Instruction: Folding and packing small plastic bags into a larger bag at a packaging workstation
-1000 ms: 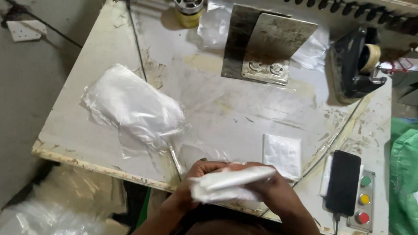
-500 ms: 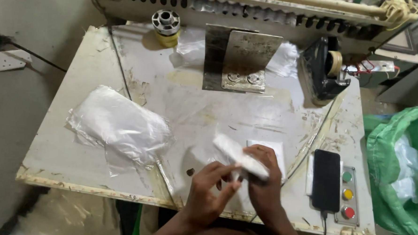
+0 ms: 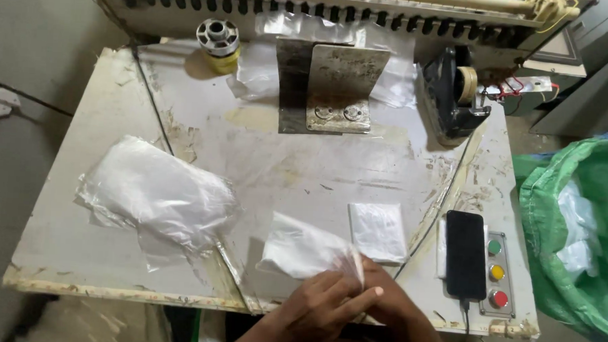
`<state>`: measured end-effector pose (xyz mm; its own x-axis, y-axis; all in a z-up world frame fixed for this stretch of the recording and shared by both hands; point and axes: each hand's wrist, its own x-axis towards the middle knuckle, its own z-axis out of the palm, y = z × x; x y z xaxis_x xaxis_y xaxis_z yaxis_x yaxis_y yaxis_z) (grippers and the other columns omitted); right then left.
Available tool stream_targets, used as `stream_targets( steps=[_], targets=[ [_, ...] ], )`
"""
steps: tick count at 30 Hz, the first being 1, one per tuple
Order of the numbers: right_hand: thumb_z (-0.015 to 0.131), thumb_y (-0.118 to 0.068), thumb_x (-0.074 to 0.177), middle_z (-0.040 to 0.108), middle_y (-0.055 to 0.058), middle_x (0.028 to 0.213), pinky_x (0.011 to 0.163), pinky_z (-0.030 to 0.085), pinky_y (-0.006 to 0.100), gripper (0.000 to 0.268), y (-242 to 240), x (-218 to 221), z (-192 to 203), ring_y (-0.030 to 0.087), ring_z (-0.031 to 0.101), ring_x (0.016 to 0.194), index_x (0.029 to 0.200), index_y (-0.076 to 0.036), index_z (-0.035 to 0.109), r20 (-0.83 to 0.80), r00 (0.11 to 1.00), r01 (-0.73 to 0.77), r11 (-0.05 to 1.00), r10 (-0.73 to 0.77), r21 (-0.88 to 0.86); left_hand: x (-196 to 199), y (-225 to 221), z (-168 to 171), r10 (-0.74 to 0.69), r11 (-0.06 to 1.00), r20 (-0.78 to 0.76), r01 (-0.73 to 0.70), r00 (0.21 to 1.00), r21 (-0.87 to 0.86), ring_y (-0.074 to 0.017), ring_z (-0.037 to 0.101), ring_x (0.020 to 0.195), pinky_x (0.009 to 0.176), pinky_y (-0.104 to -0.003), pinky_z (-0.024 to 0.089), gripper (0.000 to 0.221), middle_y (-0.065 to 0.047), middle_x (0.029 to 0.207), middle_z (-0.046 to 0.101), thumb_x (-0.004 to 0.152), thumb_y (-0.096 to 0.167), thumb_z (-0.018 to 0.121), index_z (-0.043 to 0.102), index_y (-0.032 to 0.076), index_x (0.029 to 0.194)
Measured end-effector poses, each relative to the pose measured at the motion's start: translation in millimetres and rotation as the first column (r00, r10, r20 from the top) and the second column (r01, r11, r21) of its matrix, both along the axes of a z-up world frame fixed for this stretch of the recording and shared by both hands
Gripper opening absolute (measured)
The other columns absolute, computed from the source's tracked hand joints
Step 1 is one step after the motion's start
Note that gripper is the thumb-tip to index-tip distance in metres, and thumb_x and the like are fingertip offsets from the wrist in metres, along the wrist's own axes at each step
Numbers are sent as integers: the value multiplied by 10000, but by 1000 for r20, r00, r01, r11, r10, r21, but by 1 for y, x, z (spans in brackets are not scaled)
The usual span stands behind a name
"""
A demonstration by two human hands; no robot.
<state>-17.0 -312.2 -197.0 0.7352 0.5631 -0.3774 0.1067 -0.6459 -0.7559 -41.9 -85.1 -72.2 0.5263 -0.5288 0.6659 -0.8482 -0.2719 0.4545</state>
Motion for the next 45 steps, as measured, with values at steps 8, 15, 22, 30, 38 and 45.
stream_targets(
  steps=[8,15,22,30,38,45],
  targets=[
    [697,-311,914,766,128,911,716,508,341,286,66,31,84,219,667,781,950,-28,719,-609,645,675,718,-462,170,0,31,-60,592,710,-60,-485,804,511,-356,206,1573,1264,-504,172,696,-181,1681,264,1066,470,384,305,13,1586],
    [485,-482,905,755,153,1324,730,696,366,593,57,38,147,307,849,793,1437,-273,645,-359,677,636,756,-642,-153,-1,33,-83,594,552,122,-513,795,658,-308,105,1607,1315,-467,64,937,-155,1725,143,972,689,434,220,49,1622],
    [650,-178,1013,452,168,1605,1234,376,467,605,67,-11,79,367,408,1519,1557,-68,409,685,701,158,980,-196,119,1,28,-64,576,698,-88,-434,812,570,-309,160,1597,1293,-499,132,650,-156,1708,217,1075,376,425,313,14,1604],
    [187,-755,994,-23,38,1744,1288,-95,480,910,69,-11,46,290,-114,1596,1668,-149,103,679,635,63,851,368,-521,-2,29,-77,601,507,31,-411,799,758,-291,-28,1615,1310,-464,-36,752,-142,1740,21,1055,465,321,125,49,1649],
    [413,-602,1014,301,71,1697,1202,150,496,698,49,-18,63,375,245,1538,1581,-196,441,736,668,266,888,112,-376,-2,37,-69,677,611,-131,-454,725,648,-310,454,1139,974,-441,369,606,-91,1207,476,946,381,629,526,98,1472],
    [502,-325,1080,499,96,1545,1113,363,418,482,49,-18,61,340,463,1412,1526,-145,527,732,679,180,980,-63,-83,5,31,-56,644,651,-135,-447,753,613,-309,626,840,705,-417,511,716,-115,920,636,889,518,731,596,16,1381]
  ],
)
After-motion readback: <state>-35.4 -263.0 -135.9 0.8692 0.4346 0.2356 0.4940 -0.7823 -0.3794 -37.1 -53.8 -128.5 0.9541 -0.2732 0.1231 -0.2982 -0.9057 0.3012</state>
